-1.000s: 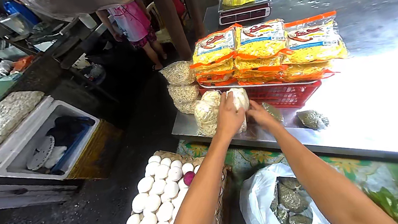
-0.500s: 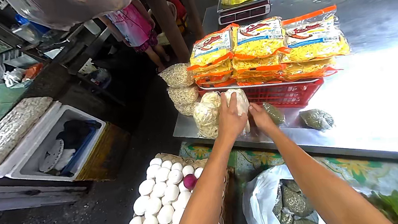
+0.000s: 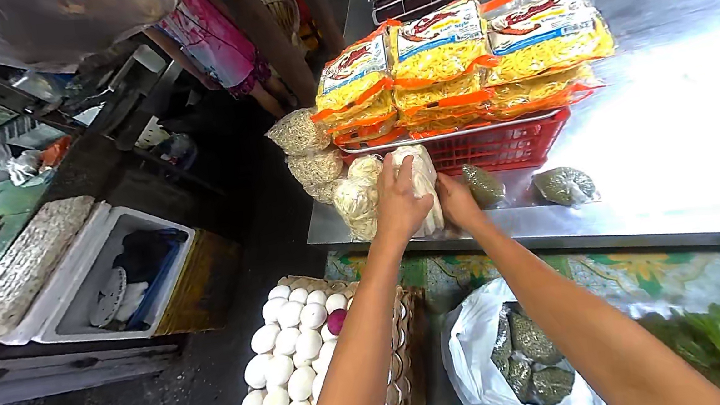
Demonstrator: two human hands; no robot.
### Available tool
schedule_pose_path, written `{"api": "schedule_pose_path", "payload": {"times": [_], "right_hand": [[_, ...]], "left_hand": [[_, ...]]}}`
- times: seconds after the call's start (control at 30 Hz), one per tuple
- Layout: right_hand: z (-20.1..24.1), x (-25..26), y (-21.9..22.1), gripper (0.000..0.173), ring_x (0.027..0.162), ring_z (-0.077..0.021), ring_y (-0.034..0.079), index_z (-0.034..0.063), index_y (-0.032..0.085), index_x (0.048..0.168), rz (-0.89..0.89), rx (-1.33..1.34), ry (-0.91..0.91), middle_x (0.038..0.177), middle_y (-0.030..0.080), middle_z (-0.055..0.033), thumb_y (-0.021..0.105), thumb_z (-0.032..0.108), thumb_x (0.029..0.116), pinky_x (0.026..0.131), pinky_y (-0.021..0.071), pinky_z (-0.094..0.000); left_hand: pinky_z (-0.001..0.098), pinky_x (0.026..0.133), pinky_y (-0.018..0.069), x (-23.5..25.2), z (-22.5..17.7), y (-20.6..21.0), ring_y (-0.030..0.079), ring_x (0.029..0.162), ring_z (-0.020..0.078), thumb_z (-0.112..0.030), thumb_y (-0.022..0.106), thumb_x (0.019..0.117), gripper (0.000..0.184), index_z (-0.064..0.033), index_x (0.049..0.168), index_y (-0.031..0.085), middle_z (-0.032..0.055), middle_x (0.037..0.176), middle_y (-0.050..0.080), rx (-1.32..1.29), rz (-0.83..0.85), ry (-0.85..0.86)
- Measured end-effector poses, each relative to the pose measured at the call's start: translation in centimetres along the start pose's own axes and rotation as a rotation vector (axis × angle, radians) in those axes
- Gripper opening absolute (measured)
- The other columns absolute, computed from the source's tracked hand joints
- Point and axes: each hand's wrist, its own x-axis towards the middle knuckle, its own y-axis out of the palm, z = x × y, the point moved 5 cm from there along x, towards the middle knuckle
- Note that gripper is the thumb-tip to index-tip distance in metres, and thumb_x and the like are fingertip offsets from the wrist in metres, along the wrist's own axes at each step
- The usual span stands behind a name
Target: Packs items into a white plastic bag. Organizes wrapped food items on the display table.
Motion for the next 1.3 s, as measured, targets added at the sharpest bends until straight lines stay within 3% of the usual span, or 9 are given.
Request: {"api": "schedule_pose_path", "payload": {"times": [0.2,0.33,0.47,0.6,0.8,0.93,1.0,1.2,1.3], "right_hand": [[2.6,-6.2,-5.5,0.030,0.124,-0.0377,0.059,0.0055,0.074,0.116,-0.354,-0.146,-0.268,0.133,0.065,-0.0178,0.055,0.004,0.0934,0.105,0.0470,-0.0572],[-0.3,-4.7,-8.4,0.073,0.135,-0.0551,0.043,0.0111,0.051,0.150,-0.160,-0.372,0.124,0.154,0.040,-0.0312,0.079,0.034,0.0858,0.105,0.0374,-0.0707],[-1.5,-1.7,-8.6,0.054,0.133,-0.0430,0.052,0.0065,0.059,0.142,0.016,-0.292,0.032,0.140,0.056,-0.0265,0.073,0.010,0.0903,0.111,0.0420,-0.0590],[-1.3,-0.2,-8.2,0.057,0.134,-0.0412,0.052,0.0023,0.058,0.142,0.045,-0.208,-0.092,0.141,0.057,-0.0256,0.077,0.007,0.0887,0.114,0.0415,-0.0573],[-1.9,-6.6,-15.6,0.041,0.133,-0.0416,0.052,0.0132,0.068,0.132,-0.291,-0.367,-0.108,0.143,0.057,-0.0193,0.072,0.025,0.0922,0.107,0.0419,-0.0663],[-7.1,-9.0,-20.8,0.086,0.138,-0.0529,0.043,0.0132,0.040,0.157,-0.204,-0.425,0.261,0.155,0.040,-0.0290,0.080,0.033,0.0831,0.107,0.0355,-0.0720],[-9.4,-8.7,-20.8,0.093,0.133,-0.0495,0.050,0.0156,0.031,0.162,-0.075,-0.434,0.357,0.147,0.052,-0.0263,0.080,0.033,0.0841,0.108,0.0356,-0.0712],[-9.8,-7.5,-20.3,0.072,0.122,-0.0324,0.062,0.0092,0.053,0.148,-0.094,-0.151,0.207,0.132,0.064,-0.0196,0.080,0.032,0.0852,0.106,0.0485,-0.0531],[-8.2,-6.3,-19.6,0.063,0.090,-0.0247,0.069,0.0094,0.054,0.145,-0.034,0.062,0.279,0.110,0.072,-0.0180,0.074,0.038,0.0934,0.083,0.0565,-0.0442]], "left_hand": [[0.0552,0.112,0.0429,-0.3,-1.0,-0.5,0.037,0.145,0.0442,-0.032,0.083,0.0842,0.083,-0.0098,0.154,0.044,0.0249,0.164,0.025,0.155,-0.002,0.048],[0.0559,0.113,0.0406,-0.7,-1.3,-0.6,0.033,0.147,0.0448,-0.045,0.079,0.0879,0.088,-0.0110,0.157,0.038,0.0255,0.166,0.019,0.204,-0.044,0.077],[0.0581,0.120,0.0300,-1.9,-2.8,-2.2,0.024,0.151,0.0472,-0.045,0.079,0.0876,0.087,-0.0101,0.157,0.039,0.0269,0.166,0.019,0.229,-0.127,0.161],[0.0503,0.118,0.0398,-6.4,-6.2,-2.2,0.036,0.149,0.0360,-0.029,0.070,0.0958,0.059,-0.0044,0.146,0.053,0.0220,0.163,0.032,0.020,-0.238,0.332],[0.0423,0.114,0.0439,-9.6,-5.7,6.3,0.055,0.134,0.0333,-0.019,0.062,0.0989,0.032,0.0012,0.122,0.071,0.0216,0.142,0.059,-0.092,0.145,0.250],[0.0464,0.114,0.0433,-6.2,-6.0,9.2,0.053,0.136,0.0375,-0.011,0.055,0.1006,0.032,0.0011,0.127,0.068,0.0233,0.144,0.057,0.033,0.149,0.289],[0.0514,0.114,0.0421,-3.0,-6.6,10.2,0.050,0.137,0.0388,-0.008,0.055,0.0994,0.034,-0.0013,0.131,0.066,0.0222,0.144,0.056,0.149,0.132,0.323],[0.0619,0.100,0.0471,3.8,-5.9,13.8,0.050,0.135,0.0404,-0.017,0.063,0.0998,0.037,-0.0163,0.137,0.064,0.0157,0.142,0.058,0.429,0.224,0.297],[0.0607,0.095,0.0496,4.0,-6.1,14.3,0.053,0.130,0.0419,-0.020,0.060,0.1018,0.035,-0.0168,0.137,0.064,0.0166,0.136,0.061,0.454,0.165,0.214]]}}
